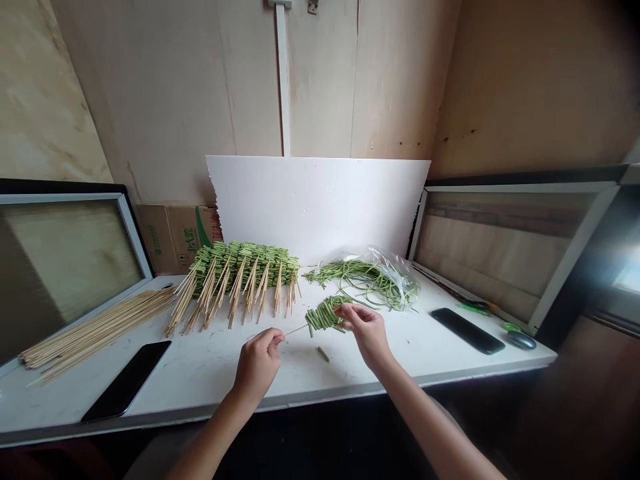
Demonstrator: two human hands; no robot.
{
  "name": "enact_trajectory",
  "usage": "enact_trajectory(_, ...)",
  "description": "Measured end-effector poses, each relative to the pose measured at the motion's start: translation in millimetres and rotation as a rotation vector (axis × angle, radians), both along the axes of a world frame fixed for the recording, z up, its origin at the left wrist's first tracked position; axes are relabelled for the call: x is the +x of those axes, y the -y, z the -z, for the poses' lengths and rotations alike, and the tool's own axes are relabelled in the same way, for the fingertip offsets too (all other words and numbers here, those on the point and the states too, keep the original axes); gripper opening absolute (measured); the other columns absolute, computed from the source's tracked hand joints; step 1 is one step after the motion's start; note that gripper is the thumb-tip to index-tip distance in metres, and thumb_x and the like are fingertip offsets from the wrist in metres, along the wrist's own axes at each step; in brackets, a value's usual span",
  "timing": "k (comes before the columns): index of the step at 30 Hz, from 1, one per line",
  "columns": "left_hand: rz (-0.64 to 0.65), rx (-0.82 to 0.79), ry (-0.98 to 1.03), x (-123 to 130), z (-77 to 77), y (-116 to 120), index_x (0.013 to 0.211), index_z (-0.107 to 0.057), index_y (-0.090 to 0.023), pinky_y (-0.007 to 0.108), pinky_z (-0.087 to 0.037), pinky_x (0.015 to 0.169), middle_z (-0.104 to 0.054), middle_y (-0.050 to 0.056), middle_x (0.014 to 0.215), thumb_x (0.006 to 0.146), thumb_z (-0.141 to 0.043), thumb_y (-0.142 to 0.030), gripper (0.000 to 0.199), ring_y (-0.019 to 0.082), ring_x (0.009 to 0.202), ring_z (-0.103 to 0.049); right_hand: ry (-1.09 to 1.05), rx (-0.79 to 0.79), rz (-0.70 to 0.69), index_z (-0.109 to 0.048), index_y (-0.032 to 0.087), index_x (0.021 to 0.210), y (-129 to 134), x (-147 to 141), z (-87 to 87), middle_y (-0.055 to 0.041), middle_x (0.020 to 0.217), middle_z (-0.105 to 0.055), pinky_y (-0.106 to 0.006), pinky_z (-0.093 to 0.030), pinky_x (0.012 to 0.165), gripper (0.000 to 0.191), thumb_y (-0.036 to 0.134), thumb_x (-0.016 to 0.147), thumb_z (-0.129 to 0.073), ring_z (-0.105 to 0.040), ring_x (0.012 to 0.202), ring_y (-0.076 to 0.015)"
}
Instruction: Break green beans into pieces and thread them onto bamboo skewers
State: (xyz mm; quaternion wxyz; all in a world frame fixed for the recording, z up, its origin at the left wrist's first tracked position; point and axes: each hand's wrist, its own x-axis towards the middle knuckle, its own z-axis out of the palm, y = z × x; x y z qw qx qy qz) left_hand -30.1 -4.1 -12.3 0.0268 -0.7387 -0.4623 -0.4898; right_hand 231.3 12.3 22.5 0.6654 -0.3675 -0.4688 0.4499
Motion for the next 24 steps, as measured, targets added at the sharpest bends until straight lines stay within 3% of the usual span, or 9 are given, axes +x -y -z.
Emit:
enact_trajectory(15,0.029,-0.038,0.025,-2.0,2.2,-2.6,0.081,-0.065,-0.021,0.024,-0.051,0.064,-0.073,0.001,0.073,0.088,-0.046,-0.007,0.025,0.018,0.069,-0.071,-0.066,-0.019,-0.004,-0.079,0.020,0.081,2.6,-7.8,2.4,-0.0099,0.090,-0.080,-0.034,-0.063,0.070,0.033,0.050,0.072,-0.088,-0.074,0.093,-0.0275)
enact_trajectory(24,0.095,-0.111,-0.033,-5.8,-4.1,-2.7,0.083,-0.063,-0.021,0.024,-0.051,0.063,-0.071,0.003,0.073,0.089,-0.043,-0.009,0.024,0.018,0.068,-0.070,0.031,0.029,-0.012,-0.081,0.023,0.090,2.3,-4.2,-1.1,-0.0104,0.099,-0.080,-0.038,-0.062,0.076,0.029,0.049,0.078,-0.084,-0.073,0.102,-0.0303)
